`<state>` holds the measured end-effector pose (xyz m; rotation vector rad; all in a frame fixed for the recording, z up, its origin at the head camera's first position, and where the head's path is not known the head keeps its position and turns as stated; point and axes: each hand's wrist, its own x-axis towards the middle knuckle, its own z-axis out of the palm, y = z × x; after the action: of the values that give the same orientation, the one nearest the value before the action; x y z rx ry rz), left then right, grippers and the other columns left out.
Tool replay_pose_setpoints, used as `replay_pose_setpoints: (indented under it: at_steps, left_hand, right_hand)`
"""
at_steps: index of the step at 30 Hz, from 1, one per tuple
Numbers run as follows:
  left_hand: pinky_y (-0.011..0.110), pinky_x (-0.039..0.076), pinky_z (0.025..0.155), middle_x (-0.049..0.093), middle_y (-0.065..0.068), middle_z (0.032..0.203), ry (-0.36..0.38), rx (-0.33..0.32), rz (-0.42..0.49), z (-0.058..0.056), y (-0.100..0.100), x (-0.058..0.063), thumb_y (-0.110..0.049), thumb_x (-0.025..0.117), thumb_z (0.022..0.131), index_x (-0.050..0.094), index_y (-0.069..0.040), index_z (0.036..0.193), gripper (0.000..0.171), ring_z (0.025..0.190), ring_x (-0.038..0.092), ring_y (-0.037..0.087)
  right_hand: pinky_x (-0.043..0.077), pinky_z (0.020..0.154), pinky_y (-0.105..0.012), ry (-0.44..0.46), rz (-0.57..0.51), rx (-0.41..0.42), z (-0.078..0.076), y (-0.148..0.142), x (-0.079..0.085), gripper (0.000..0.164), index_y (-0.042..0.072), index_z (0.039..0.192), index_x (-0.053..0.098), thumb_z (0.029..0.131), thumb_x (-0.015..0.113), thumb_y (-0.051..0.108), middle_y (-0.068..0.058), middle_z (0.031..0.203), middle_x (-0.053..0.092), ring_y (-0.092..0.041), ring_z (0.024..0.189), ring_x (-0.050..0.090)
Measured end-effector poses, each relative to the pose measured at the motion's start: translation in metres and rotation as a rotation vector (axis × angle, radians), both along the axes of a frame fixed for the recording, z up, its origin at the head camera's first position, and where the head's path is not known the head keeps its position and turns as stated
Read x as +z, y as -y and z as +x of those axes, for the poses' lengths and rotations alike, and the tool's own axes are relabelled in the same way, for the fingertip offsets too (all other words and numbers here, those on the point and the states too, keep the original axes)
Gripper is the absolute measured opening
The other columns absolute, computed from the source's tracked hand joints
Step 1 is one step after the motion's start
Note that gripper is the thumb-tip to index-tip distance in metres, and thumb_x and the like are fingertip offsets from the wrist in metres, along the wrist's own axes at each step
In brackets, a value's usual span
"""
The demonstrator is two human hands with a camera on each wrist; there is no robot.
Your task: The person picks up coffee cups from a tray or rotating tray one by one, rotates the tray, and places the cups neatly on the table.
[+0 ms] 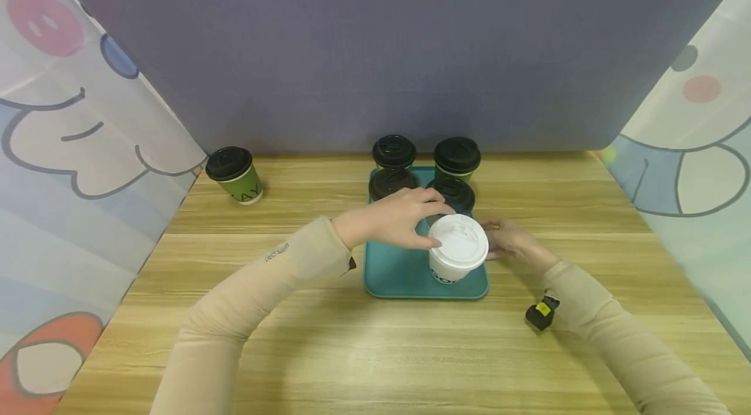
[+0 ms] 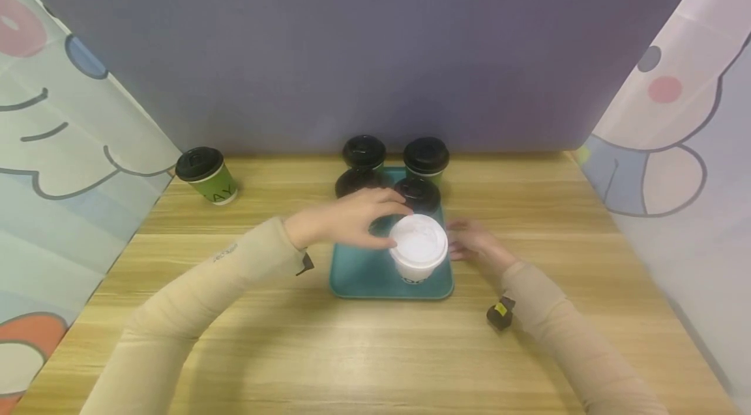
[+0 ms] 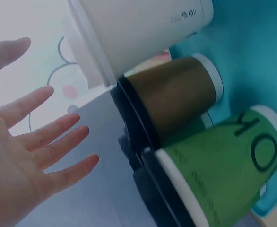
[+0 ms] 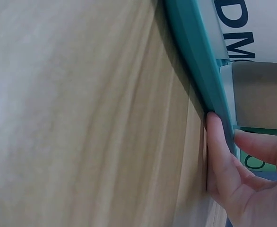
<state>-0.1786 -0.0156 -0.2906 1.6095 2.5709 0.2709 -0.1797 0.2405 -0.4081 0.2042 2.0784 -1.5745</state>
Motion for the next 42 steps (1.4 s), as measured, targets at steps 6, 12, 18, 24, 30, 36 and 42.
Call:
replay_pose_setpoints:
  at_steps: [6, 12, 18, 24, 30, 36, 42]
  left_hand:
    - [0.031, 0.033, 0.093, 0.045, 0.002, 0.121, 0.012, -0.027, 0.017, 0.004, -0.011, -0.007, -0.042, 0.061, 0.079, 0.049, -0.017, 0.125, 0.054, 0.109, 0.044, 0.015]
    - [0.034, 0.031, 0.097, 0.041, 0.003, 0.126, 0.024, -0.039, -0.009, 0.008, -0.022, -0.009, -0.044, 0.061, 0.079, 0.046, -0.019, 0.128, 0.057, 0.114, 0.04, 0.016]
    - [0.032, 0.029, 0.096, 0.036, 0.003, 0.13, 0.08, -0.04, -0.076, 0.011, -0.033, -0.007, -0.043, 0.063, 0.077, 0.039, -0.021, 0.133, 0.065, 0.114, 0.037, 0.015]
    - [0.032, 0.032, 0.095, 0.033, 0.005, 0.133, 0.089, -0.046, -0.13, 0.013, -0.041, -0.007, -0.045, 0.065, 0.075, 0.035, -0.021, 0.135, 0.071, 0.115, 0.036, 0.017]
    - [0.031, 0.035, 0.09, 0.035, 0.003, 0.128, 0.095, -0.045, -0.151, 0.013, -0.046, -0.01, -0.044, 0.068, 0.073, 0.037, -0.023, 0.134, 0.071, 0.111, 0.037, 0.016]
    - [0.031, 0.037, 0.086, 0.035, 0.001, 0.126, 0.079, -0.032, -0.18, 0.013, -0.05, -0.015, -0.047, 0.068, 0.071, 0.035, -0.026, 0.135, 0.075, 0.108, 0.036, 0.015]
    - [0.029, 0.038, 0.083, 0.035, 0.001, 0.124, 0.087, -0.036, -0.174, 0.012, -0.052, -0.016, -0.045, 0.069, 0.07, 0.036, -0.026, 0.135, 0.075, 0.106, 0.036, 0.014]
  right_hand:
    - [0.052, 0.06, -0.029, 0.0, -0.015, 0.005, -0.001, -0.001, -0.001, 0.053, -0.014, 0.133, 0.018, 0.088, 0.043, 0.0, -0.014, 0.086, 0.054, -0.014, 0.062, 0.06]
    - [0.052, 0.061, -0.03, -0.002, -0.017, 0.009, -0.002, -0.001, -0.002, 0.052, -0.015, 0.132, 0.018, 0.089, 0.042, 0.0, -0.013, 0.082, 0.055, -0.014, 0.063, 0.06]
    - [0.052, 0.066, -0.032, 0.022, -0.05, 0.026, -0.001, -0.002, 0.0, 0.056, -0.014, 0.134, 0.01, 0.089, 0.04, 0.001, -0.011, 0.081, 0.056, -0.014, 0.066, 0.061]
    - [0.052, 0.068, -0.031, 0.015, -0.05, 0.057, 0.001, -0.003, 0.002, 0.058, -0.015, 0.134, 0.008, 0.089, 0.04, 0.001, -0.012, 0.085, 0.056, -0.014, 0.068, 0.062]
    - [0.052, 0.067, -0.032, 0.005, -0.038, 0.054, 0.002, -0.001, 0.003, 0.055, -0.017, 0.132, 0.013, 0.087, 0.041, -0.003, -0.014, 0.088, 0.055, -0.014, 0.069, 0.061]
    - [0.052, 0.067, -0.032, -0.001, -0.034, 0.05, 0.002, -0.001, 0.003, 0.055, -0.018, 0.131, 0.012, 0.086, 0.042, -0.005, -0.016, 0.092, 0.054, -0.014, 0.069, 0.061]
    - [0.052, 0.067, -0.032, 0.004, -0.032, 0.045, 0.001, -0.002, 0.002, 0.056, -0.018, 0.131, 0.012, 0.086, 0.042, -0.005, -0.02, 0.098, 0.051, -0.013, 0.069, 0.06]
